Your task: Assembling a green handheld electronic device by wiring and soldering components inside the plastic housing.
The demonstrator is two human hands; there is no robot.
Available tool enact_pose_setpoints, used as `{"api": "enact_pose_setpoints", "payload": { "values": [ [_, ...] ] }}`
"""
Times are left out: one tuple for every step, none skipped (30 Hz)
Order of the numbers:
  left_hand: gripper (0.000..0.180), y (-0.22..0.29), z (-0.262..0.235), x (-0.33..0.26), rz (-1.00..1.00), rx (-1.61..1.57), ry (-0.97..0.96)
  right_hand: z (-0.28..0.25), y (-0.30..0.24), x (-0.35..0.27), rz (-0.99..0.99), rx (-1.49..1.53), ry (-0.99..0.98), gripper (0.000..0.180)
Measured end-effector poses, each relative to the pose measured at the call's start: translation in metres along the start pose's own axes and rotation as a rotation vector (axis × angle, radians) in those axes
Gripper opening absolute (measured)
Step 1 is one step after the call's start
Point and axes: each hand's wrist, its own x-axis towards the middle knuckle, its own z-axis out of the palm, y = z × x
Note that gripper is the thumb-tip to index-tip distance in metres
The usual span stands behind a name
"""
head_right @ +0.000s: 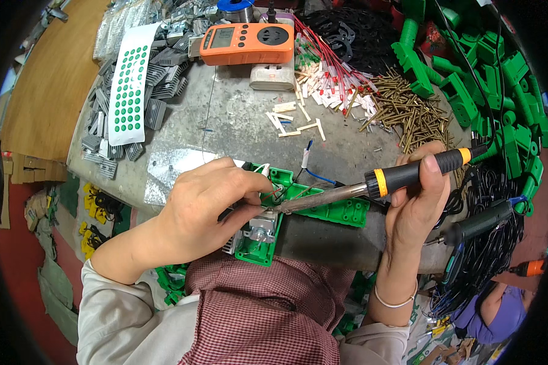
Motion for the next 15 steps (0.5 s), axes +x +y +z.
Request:
{"api": "enact_pose_setpoints", "payload": {
  "values": [
    [0.038, 0.0, 0.0, 0.0, -0.002, 0.0, -0.004, 0.0, 0.0, 0.0, 0.001, -0.002, -0.001, 0.027],
    [0.038, 0.0, 0.0, -0.001, -0.002, 0.0, -0.003, 0.0, 0.0, 0.0, 0.002, -0.004, -0.002, 0.027],
    [0.037, 0.0, 0.0, 0.0, 0.005, 0.003, -0.003, 0.0, 0.0, 0.0, 0.002, -0.003, -0.003, 0.027],
    [0.037, 0.0, 0.0, -0.001, 0.012, 0.006, -0.003, -0.002, 0.001, 0.001, 0.003, 0.003, -0.012, 0.027],
    [0.037, 0.001, 0.0, -0.001, 0.011, 0.008, -0.002, -0.002, 0.002, 0.001, 0.005, 0.009, -0.022, 0.027],
    [0.033, 0.001, -0.001, 0.0, 0.018, 0.021, 0.007, -0.002, 0.002, 0.001, 0.004, 0.01, -0.021, 0.027],
    [0.03, 0.001, -0.002, 0.0, 0.024, 0.036, 0.016, -0.002, 0.002, 0.001, 0.004, 0.01, -0.012, 0.027],
    [0.026, 0.002, -0.012, 0.003, 0.065, 0.188, 0.038, -0.002, 0.002, 0.002, 0.005, 0.011, -0.003, 0.026],
    [0.022, -0.002, -0.025, 0.006, 0.111, 0.329, 0.056, -0.002, 0.002, 0.001, 0.004, 0.005, 0.006, 0.026],
    [0.016, -0.008, -0.037, 0.008, 0.045, 0.491, 0.067, 0.0, -0.001, 0.0, 0.013, -0.008, 0.027, 0.026],
    [0.008, -0.024, -0.042, 0.008, -0.054, 0.594, 0.069, 0.0, -0.003, -0.002, 0.021, -0.021, 0.049, 0.026],
    [0.011, -0.035, -0.051, 0.007, -0.212, 0.585, -0.044, 0.002, -0.003, -0.002, 0.019, -0.018, 0.048, 0.026],
    [0.011, -0.04, -0.052, 0.009, -0.21, 0.586, -0.041, 0.003, -0.003, -0.002, 0.013, -0.036, 0.037, 0.026],
    [0.012, -0.042, -0.051, 0.012, -0.176, 0.43, -0.028, 0.003, -0.004, -0.002, 0.006, -0.055, 0.027, 0.026],
    [0.014, -0.043, -0.05, 0.014, -0.144, 0.272, -0.016, 0.002, -0.002, -0.002, 0.004, -0.056, 0.027, 0.026]
  ]
}}
